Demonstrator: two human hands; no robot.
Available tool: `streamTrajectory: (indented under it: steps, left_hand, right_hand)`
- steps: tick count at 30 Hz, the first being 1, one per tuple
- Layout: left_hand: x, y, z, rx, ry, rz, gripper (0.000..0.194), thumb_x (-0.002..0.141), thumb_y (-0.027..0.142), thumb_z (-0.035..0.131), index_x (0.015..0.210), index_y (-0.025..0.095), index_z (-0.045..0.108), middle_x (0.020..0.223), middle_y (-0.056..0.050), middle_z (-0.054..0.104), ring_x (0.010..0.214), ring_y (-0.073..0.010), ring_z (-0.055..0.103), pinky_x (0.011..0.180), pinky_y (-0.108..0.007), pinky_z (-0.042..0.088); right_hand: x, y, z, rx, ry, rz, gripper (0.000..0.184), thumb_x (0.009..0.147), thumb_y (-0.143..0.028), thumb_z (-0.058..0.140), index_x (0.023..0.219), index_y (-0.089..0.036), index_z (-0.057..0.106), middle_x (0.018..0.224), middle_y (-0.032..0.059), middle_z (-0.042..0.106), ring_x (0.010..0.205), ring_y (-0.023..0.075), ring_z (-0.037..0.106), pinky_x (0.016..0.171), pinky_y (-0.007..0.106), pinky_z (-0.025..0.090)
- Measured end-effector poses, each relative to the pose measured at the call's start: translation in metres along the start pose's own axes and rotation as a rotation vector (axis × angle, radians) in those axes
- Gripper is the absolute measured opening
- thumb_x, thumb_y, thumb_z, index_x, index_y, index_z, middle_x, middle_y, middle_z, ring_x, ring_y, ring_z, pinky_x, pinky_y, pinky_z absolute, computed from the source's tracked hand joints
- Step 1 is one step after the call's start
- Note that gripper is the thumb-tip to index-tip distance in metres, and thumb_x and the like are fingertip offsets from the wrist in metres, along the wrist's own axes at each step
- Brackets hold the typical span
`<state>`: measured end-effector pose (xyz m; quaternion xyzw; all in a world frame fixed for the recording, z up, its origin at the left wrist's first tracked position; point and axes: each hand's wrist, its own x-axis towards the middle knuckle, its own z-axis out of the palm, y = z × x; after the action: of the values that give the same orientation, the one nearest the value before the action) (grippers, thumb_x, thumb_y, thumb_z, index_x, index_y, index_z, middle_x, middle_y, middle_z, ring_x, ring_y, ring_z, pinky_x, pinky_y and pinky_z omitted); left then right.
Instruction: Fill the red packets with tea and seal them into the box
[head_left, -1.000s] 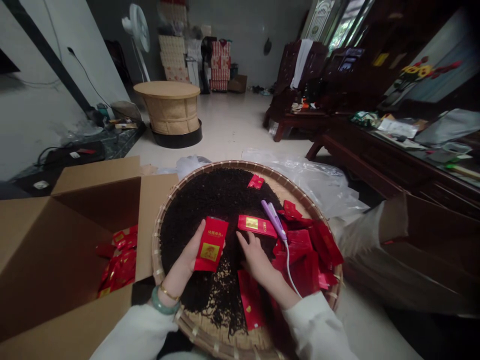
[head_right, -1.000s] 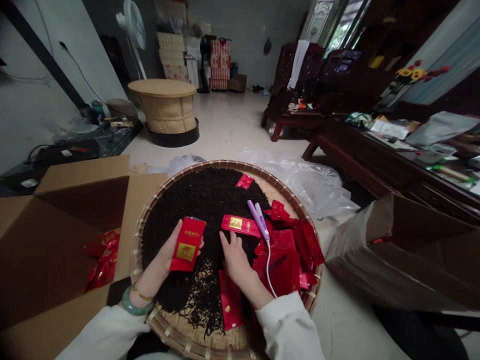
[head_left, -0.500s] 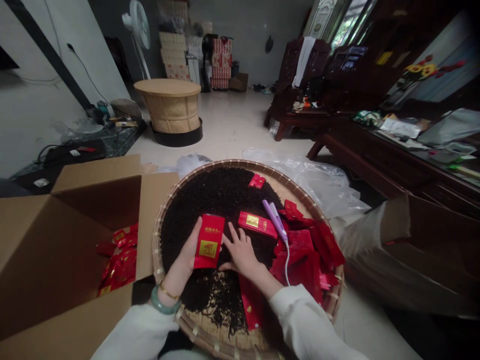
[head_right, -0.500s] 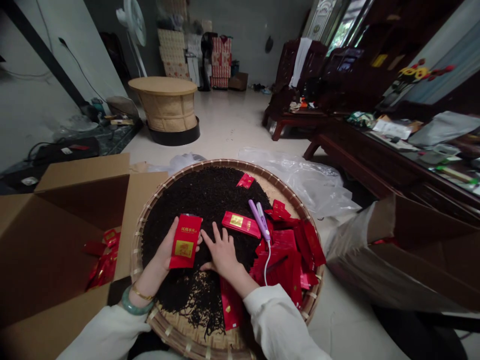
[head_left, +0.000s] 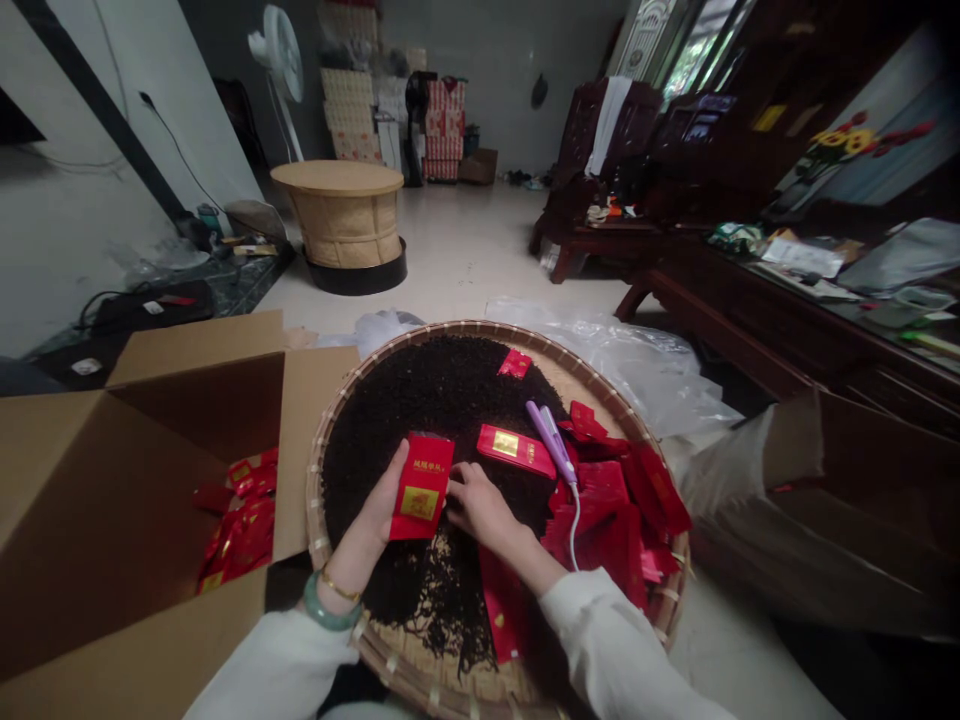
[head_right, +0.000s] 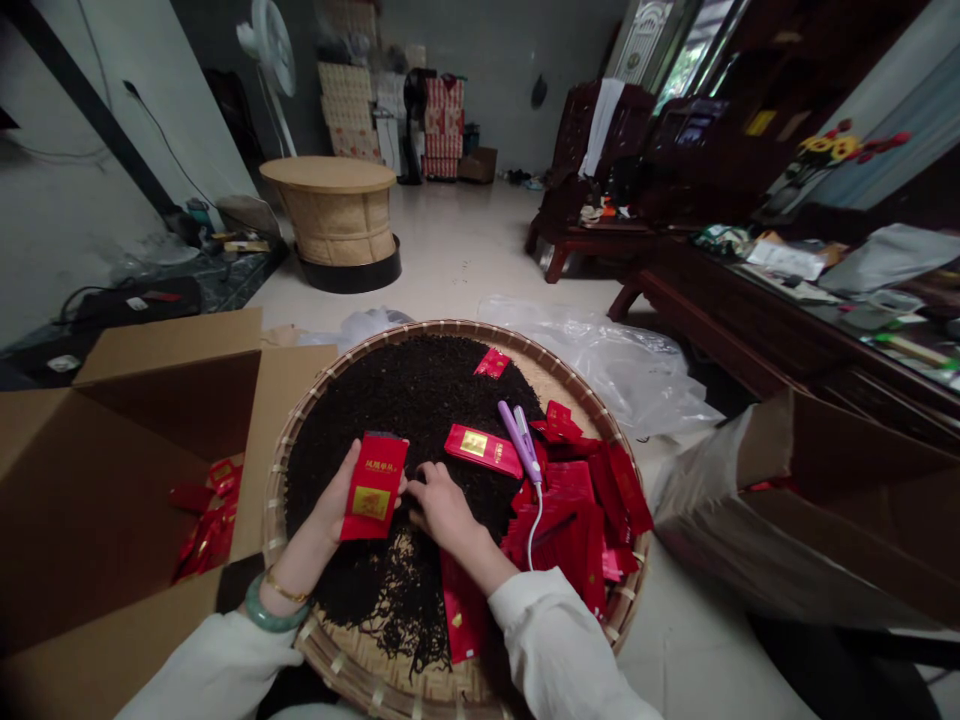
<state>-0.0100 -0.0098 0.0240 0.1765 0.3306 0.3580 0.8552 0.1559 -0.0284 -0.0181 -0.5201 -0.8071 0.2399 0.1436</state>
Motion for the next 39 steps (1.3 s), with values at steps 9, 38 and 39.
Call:
streamTrajectory:
  steps: [9,38,39]
  left_hand:
    - [-0.002,0.000,-0.001,-0.025,-0.039,0.017,0.065,0.085,0.065,0.039,0.106,0.009,0.064,0.069,-0.009,0.069,0.056,-0.0166,0.066,0.052,-0.024,0.052]
    - [0.005,-0.015,0.007,0.475,-0.084,0.346,0.069,0.059,0.056,0.077,0.113,0.015,0.063,0.113,-0.013,0.067,0.105,-0.0302,0.060,0.092,-0.036,0.045]
    - [0.005,-0.015,0.007,0.493,-0.095,0.374,0.071,0.058,0.056,0.077,0.114,0.015,0.063,0.115,-0.013,0.066,0.108,-0.0308,0.059,0.094,-0.037,0.044]
  right_hand:
    - [0.005,0.012,-0.004,1.345,0.293,0.404,0.025,0.067,-0.031,0.071,0.087,-0.020,0.063,0.080,-0.0007,0.066,0.073,0.0166,0.062,0.070,0.029,0.048]
    - [0.008,-0.043,-0.088,1.954,0.544,0.251,0.027,0.083,-0.040,0.055,0.073,-0.017,0.067,0.076,0.0055,0.072,0.080,0.0206,0.068,0.086,0.041,0.052]
    - [0.010,-0.047,-0.087,1.918,0.557,0.230,0.027,0.082,-0.041,0.055,0.073,-0.018,0.068,0.076,0.0048,0.072,0.079,0.0201,0.067,0.086,0.040,0.051]
